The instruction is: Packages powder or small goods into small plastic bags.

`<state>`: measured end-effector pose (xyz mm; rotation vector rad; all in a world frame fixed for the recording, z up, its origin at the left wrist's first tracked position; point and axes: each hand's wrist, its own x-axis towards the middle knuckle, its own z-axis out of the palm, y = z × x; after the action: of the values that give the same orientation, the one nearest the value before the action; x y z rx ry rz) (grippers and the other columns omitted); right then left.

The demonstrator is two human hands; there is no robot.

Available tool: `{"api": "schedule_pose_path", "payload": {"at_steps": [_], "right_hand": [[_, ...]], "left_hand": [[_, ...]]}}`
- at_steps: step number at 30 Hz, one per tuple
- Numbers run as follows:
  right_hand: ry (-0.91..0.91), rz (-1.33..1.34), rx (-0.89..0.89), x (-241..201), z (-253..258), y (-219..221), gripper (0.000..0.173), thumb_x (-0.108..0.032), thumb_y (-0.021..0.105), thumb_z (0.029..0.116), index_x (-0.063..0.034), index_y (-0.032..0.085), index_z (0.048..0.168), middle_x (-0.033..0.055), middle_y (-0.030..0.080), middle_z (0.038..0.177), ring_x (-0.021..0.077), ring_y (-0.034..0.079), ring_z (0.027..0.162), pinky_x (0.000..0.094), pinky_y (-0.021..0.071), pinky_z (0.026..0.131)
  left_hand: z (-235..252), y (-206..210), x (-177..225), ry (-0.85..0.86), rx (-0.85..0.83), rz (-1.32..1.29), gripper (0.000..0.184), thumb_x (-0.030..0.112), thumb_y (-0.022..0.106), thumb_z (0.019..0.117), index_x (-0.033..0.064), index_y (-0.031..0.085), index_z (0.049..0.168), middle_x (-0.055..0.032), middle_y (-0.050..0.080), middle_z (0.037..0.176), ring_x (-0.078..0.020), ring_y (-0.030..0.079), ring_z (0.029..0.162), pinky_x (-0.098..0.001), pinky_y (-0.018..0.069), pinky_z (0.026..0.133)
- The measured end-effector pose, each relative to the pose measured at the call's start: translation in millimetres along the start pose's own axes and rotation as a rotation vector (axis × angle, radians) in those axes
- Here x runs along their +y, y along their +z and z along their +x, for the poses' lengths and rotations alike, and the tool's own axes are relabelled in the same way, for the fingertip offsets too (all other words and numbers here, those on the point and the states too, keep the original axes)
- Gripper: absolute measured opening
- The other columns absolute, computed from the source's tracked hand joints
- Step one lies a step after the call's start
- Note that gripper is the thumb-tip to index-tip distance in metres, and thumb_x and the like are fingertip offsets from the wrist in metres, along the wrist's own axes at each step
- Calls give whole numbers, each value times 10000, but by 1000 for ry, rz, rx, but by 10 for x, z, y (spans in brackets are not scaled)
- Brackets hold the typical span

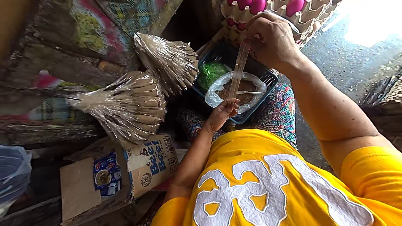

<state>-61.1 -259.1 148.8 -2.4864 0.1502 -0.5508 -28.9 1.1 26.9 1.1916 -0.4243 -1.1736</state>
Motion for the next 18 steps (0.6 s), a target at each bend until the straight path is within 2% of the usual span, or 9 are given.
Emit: {"api": "schedule_pose_path", "payload": {"at_steps": [4, 7, 8, 13, 14, 18], "right_hand": [[8, 14, 12, 64, -20, -59, 237, -175, 550, 1036, -4, 683, 1132, 196, 634, 1320, 341, 600, 1244, 509, 456, 1060], [19, 5, 31, 103, -22, -98, 254, -196, 544, 1041, -8, 683, 1139, 183, 639, 1320, 332, 601, 1246, 516, 450, 1059], [24, 0, 32, 100, -23, -116, 253, -196, 543, 1040, -12, 684, 1141, 177, 639, 1325, 327, 596, 1256, 514, 445, 1067], [21, -11, 41, 18, -56, -204, 248, -206, 549, 1040, -18, 680, 1134, 173, 630, 1336, 321, 584, 1268, 502, 435, 1073], [12, -8, 38, -16, -70, -222, 249, -212, 550, 1040, -20, 681, 1128, 171, 631, 1335, 318, 585, 1263, 500, 437, 1069], [-65, -2, 31, -156, -122, -244, 248, -235, 556, 1038, -25, 680, 1085, 165, 631, 1330, 313, 593, 1249, 503, 453, 1036]], "left_hand": [[-61, 13, 6, 20, -7, 71, 360, 82, 457, 1069, 74, 487, 1427, -1, 641, 1119, -78, 652, 934, -275, 554, 913], [-106, 54, 73, 49, -65, 153, 536, -16, 485, 1012, 70, 378, 1530, -67, 615, 1314, -132, 638, 1104, -310, 519, 993], [-101, 62, 78, 55, -79, 178, 560, -32, 486, 1004, 60, 357, 1541, -80, 606, 1342, -143, 628, 1143, -321, 509, 1016], [-43, 86, 63, 71, -120, 167, 606, -15, 449, 971, 55, 320, 1559, -98, 618, 1326, -151, 617, 1156, -316, 492, 1018], [-35, 94, 68, 78, -125, 160, 605, 6, 448, 963, 53, 330, 1554, -101, 627, 1311, -154, 618, 1152, -318, 493, 1013], [-42, 151, 139, 91, -139, 148, 457, 136, 496, 1036, 58, 443, 1483, -49, 661, 1171, -117, 635, 1072, -289, 516, 972]]}}
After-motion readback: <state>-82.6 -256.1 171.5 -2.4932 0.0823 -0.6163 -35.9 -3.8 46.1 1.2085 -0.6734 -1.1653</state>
